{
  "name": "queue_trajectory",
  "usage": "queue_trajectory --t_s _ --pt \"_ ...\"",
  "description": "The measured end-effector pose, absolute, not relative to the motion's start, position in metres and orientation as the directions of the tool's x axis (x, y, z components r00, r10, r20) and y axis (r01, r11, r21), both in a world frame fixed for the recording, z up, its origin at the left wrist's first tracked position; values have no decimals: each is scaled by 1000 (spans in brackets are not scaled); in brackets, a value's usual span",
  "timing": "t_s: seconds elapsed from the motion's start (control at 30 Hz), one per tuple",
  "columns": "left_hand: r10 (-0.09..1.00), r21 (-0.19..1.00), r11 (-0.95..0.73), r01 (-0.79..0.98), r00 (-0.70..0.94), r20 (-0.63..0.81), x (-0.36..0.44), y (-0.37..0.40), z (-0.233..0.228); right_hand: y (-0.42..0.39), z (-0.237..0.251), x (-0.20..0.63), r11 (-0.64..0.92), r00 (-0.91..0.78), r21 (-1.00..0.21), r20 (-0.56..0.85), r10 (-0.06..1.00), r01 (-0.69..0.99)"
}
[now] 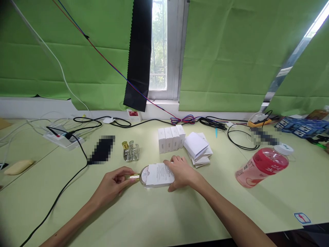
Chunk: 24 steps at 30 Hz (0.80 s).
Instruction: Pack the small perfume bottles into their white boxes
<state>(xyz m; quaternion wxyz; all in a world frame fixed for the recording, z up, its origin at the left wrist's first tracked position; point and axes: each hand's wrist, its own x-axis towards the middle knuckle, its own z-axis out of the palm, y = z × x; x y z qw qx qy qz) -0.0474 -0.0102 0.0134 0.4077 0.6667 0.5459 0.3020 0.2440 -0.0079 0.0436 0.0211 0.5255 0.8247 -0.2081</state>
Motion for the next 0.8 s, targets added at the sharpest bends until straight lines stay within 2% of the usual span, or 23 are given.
queue_trajectory --t_s 0.13,0.47,0.67,0.8 --pt "979 823 -139 550 202 31 -63 -10 15 -8 42 244 370 -452 -313 -251 856 875" --pt "961 701 -254 666 257 104 -88 -10 19 -9 45 242 372 -454 -307 -262 852 876" --pt "955 660 -288 694 263 139 -102 -8 37 -7 45 243 371 -453 -303 -272 849 878" --pt "926 608 -376 699 314 212 -92 -7 55 -7 46 242 367 -447 -294 -285 848 883"
